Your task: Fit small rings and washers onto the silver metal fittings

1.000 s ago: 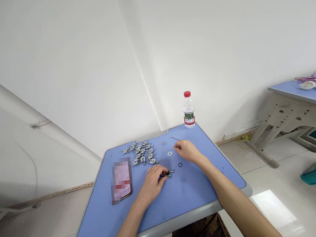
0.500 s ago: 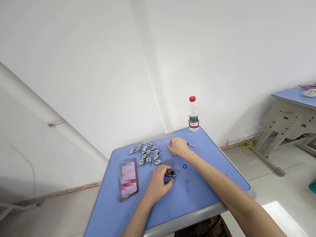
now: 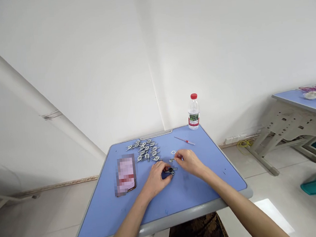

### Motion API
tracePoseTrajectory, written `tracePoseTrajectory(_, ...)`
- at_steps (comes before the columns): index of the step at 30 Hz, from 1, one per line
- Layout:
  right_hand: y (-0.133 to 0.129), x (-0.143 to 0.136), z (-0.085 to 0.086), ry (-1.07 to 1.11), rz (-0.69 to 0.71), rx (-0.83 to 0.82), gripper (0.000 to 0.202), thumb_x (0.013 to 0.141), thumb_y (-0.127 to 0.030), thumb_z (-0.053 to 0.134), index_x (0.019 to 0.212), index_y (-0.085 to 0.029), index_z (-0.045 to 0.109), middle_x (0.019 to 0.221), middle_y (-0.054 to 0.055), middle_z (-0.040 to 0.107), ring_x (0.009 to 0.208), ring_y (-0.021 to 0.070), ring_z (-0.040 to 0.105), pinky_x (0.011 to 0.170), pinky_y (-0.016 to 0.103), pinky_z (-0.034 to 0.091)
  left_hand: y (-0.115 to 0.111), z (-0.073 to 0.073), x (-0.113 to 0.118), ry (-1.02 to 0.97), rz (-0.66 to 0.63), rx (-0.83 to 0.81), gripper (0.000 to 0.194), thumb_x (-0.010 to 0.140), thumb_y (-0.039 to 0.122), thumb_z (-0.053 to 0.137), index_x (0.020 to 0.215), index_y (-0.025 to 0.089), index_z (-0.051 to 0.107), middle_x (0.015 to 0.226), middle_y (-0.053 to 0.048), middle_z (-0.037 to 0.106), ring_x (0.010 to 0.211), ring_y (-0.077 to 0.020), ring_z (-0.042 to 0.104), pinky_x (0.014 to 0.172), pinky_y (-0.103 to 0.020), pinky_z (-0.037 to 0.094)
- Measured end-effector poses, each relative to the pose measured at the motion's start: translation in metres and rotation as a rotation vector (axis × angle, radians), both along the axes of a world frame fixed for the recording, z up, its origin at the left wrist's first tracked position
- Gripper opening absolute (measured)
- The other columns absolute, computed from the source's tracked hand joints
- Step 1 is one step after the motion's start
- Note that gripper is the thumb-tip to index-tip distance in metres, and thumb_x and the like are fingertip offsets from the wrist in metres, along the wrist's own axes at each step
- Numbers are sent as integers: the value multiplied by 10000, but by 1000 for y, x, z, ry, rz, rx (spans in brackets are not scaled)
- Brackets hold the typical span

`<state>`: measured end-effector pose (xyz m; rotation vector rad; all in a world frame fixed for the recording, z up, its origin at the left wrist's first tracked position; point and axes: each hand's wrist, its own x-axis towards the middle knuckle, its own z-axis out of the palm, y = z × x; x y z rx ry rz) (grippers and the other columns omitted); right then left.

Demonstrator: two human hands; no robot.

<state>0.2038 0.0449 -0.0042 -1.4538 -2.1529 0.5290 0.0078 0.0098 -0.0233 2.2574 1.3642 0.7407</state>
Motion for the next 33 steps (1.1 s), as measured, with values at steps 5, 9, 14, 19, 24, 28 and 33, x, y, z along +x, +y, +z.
tracePoseTrajectory(5,-27,-4,-9,101,61,43,108,865,-180,536,810,-182,629,757,6,644,659,134,562,617,228,384,0,2,1,6,-1,-16,148,762,180,626,900,199,576,901,-21,593,869,-207,548,779,-339,387)
tracePoseTrajectory(9,-31,-10,-12,12,71,63,110,866,-138,523,840,-179,621,795,23,643,695,149,584,628,239,373,0,3,1,2,-8,-26,128,785,191,614,909,199,581,891,-18,589,863,-201,549,781,-337,382)
tracePoseTrajectory(14,-34,-13,-16,-87,54,81,125,878,-123,507,873,-175,621,836,34,653,703,150,599,622,239,359,1,3,1,-8,-16,-27,129,784,177,609,909,202,585,886,-14,591,869,-199,553,785,-336,375)
tracePoseTrajectory(19,-36,-11,-15,-99,51,56,106,889,-182,531,855,-179,631,810,28,667,703,155,609,616,240,353,1,1,1,-23,-9,-16,105,795,186,604,898,204,597,887,-11,594,876,-199,558,787,-332,374)
tracePoseTrajectory(24,-7,6,6,-34,-41,-15,180,919,-260,506,851,-182,653,787,21,688,697,150,610,628,232,381,2,-1,0,-32,-13,-8,106,785,174,601,889,197,599,881,-18,598,854,-195,555,782,-329,379)
tracePoseTrajectory(28,34,17,19,-55,-83,-27,136,866,-194,543,868,-178,678,850,36,703,768,162,627,660,230,394,3,-1,-1,-51,2,-22,153,756,125,562,885,199,596,870,-17,591,844,-192,553,806,-338,388)
tracePoseTrajectory(33,62,5,12,-97,-30,-75,107,815,-213,632,889,-191,706,861,38,714,783,170,641,649,224,397,5,-1,-3,-123,5,-90,324,676,53,493,947,198,596,880,-21,598,865,-194,554,839,-351,412)
